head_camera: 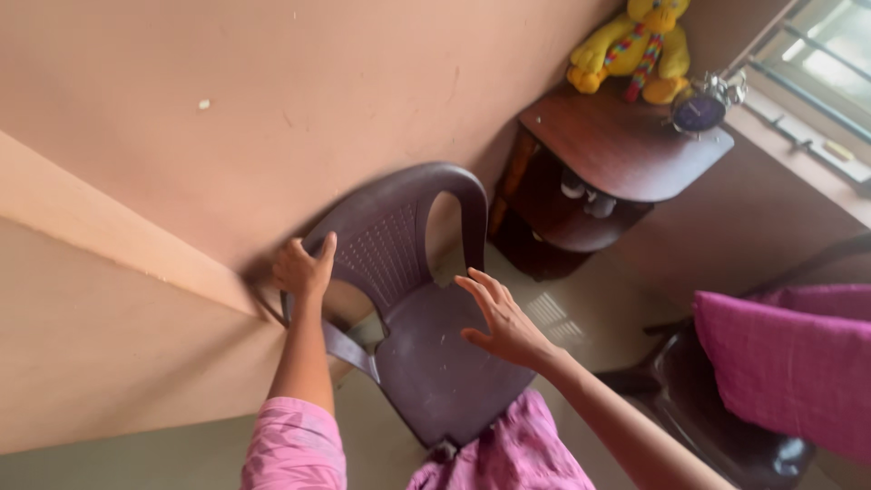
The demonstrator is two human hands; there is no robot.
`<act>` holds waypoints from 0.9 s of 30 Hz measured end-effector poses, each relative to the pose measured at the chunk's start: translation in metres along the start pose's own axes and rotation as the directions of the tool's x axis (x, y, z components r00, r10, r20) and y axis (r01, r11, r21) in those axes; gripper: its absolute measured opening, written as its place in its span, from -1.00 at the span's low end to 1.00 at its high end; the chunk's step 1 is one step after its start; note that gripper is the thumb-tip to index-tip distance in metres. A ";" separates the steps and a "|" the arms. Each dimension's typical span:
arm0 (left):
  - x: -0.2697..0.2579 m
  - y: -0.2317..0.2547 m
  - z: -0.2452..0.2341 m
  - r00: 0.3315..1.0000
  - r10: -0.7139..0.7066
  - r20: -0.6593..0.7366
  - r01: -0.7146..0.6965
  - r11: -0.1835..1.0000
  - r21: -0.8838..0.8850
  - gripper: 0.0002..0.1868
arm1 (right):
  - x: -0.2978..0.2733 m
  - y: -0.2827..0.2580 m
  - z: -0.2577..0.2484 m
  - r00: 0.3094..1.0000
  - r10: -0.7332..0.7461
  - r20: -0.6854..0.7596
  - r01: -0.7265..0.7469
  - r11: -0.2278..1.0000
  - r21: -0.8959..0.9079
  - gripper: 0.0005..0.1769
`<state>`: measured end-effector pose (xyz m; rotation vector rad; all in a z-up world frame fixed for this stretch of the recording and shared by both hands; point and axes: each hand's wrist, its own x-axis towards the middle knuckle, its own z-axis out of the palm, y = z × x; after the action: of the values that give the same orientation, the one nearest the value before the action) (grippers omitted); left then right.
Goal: The person moves a plastic chair and places a pink pillow, a yellow stuffed toy, a silver alarm clock, a grey stuffed elephant, and a white stuffed toy onto it. Then the person lifts a small wooden table and carries it across the room to place it against a wall.
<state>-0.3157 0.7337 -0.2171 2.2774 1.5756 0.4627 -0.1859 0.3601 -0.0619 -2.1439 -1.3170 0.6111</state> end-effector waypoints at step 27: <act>-0.373 0.141 -0.118 0.844 0.492 -0.215 -0.536 0.792 -0.291 -0.37 | -0.222 0.040 -0.066 0.816 -0.091 -0.571 -0.215 0.870 -0.445 -0.22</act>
<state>-0.3759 0.3462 -0.0773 2.4034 0.7977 0.9577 -0.2110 0.1308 -0.0172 -2.4911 -1.1187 -0.4120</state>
